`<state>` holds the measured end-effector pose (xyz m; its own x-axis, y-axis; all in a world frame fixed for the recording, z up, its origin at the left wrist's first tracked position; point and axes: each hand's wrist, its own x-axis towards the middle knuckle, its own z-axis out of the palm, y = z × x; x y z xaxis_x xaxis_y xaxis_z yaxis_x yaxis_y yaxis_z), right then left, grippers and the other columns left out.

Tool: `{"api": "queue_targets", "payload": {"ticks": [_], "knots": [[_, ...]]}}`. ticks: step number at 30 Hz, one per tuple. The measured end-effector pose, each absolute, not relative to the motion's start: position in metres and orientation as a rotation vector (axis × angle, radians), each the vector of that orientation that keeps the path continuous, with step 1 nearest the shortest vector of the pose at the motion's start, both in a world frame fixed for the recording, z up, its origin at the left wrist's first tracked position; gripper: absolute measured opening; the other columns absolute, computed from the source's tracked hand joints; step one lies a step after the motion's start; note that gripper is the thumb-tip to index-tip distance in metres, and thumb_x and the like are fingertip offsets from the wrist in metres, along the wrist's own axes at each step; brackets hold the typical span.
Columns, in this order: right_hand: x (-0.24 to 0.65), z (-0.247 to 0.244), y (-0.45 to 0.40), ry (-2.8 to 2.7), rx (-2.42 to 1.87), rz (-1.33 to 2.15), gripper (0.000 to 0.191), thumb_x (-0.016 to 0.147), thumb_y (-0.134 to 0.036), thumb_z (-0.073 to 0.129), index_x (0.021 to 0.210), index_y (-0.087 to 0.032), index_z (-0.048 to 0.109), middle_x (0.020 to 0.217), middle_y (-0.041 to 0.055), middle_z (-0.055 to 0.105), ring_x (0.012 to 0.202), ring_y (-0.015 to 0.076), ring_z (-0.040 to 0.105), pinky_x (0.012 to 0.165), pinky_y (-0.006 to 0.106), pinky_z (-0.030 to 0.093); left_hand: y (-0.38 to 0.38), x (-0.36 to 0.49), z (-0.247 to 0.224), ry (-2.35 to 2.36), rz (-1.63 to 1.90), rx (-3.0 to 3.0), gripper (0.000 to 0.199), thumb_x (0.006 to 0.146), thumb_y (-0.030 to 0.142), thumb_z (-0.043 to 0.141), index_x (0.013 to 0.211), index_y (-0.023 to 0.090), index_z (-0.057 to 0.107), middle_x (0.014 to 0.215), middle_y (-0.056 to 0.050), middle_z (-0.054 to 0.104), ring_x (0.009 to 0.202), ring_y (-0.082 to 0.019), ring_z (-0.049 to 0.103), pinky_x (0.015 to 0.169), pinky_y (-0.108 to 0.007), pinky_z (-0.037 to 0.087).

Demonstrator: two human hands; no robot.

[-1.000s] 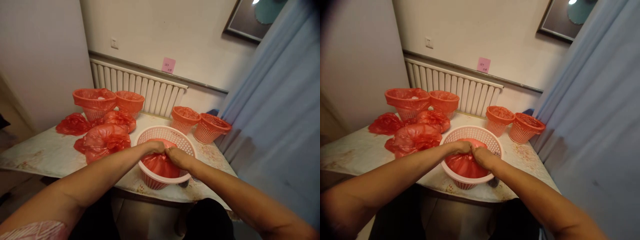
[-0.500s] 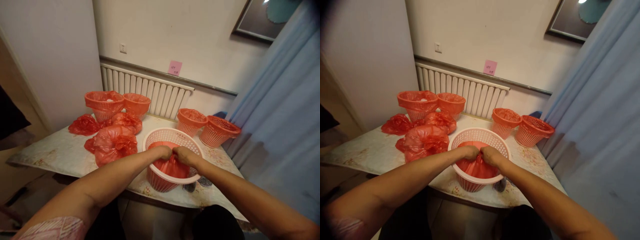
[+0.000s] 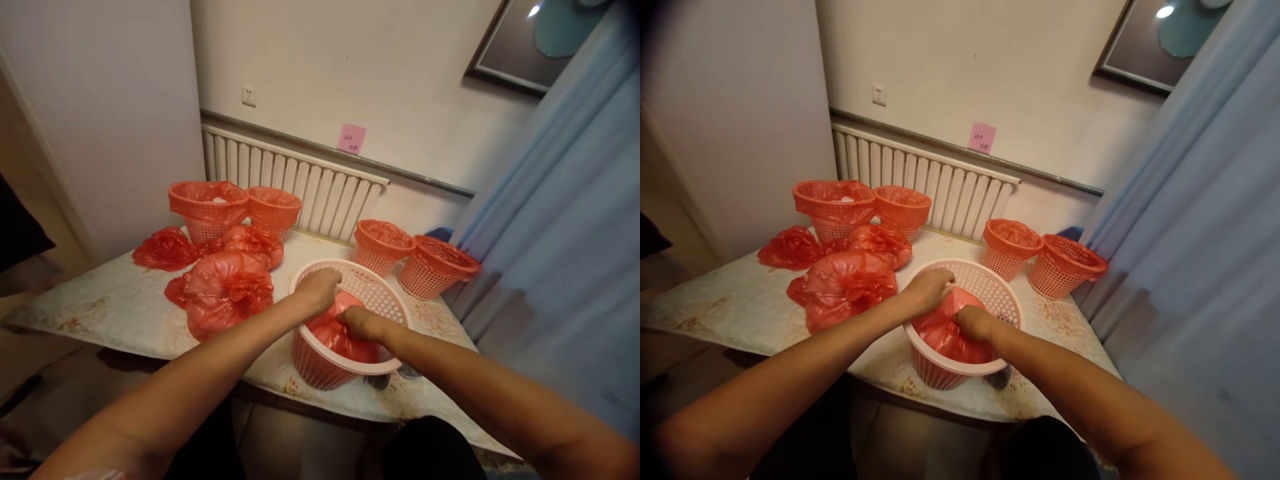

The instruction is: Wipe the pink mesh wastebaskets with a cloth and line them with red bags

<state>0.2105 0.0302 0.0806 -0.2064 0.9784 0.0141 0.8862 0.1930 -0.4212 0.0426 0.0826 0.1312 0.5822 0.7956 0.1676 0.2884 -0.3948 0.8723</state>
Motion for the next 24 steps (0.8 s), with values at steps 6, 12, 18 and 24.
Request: {"api": "queue_targets", "payload": {"ticks": [6,12,18,24], "knots": [[0.218,0.106,0.032,-2.326,-1.764,0.709,0.043,0.064,0.003,0.042,0.082,-0.02,0.073,0.081,0.0002,0.074,0.075,0.017,0.067,0.071,0.024,0.049,0.086,0.002,0.11,1.098,1.198,2.041,0.03,0.076,0.012,0.052,0.104,0.017,0.061,0.114,-0.01,0.059,0.117,-0.026,0.048,0.107,-0.043,0.033],[0.24,0.141,0.036,-1.934,-1.642,0.855,0.027,0.071,-0.011,0.046,0.08,-0.016,0.071,0.077,0.0013,0.072,0.073,0.0166,0.065,0.069,0.026,0.051,0.093,0.008,0.083,1.088,1.269,1.815,0.041,0.076,0.005,0.037,0.108,0.017,0.061,0.119,-0.007,0.06,0.116,-0.019,0.053,0.106,-0.035,0.037],[0.274,0.189,0.03,-1.488,-1.444,0.839,0.028,0.063,-0.025,0.069,0.089,-0.017,0.067,0.076,0.0001,0.07,0.064,0.014,0.063,0.061,0.025,0.05,0.08,0.005,0.09,0.995,1.335,1.656,0.038,0.089,0.022,0.033,0.119,0.017,0.056,0.125,-0.007,0.06,0.119,-0.018,0.052,0.105,-0.032,0.038],[0.281,0.236,0.037,-1.188,-1.183,0.704,0.036,0.051,-0.016,0.077,0.084,-0.018,0.066,0.073,-0.0006,0.069,0.058,0.0129,0.062,0.057,0.025,0.053,0.071,-0.014,0.061,0.985,1.454,1.444,0.044,0.096,0.038,0.025,0.13,0.017,0.045,0.14,-0.011,0.048,0.13,-0.019,0.043,0.109,-0.034,0.034]]}}
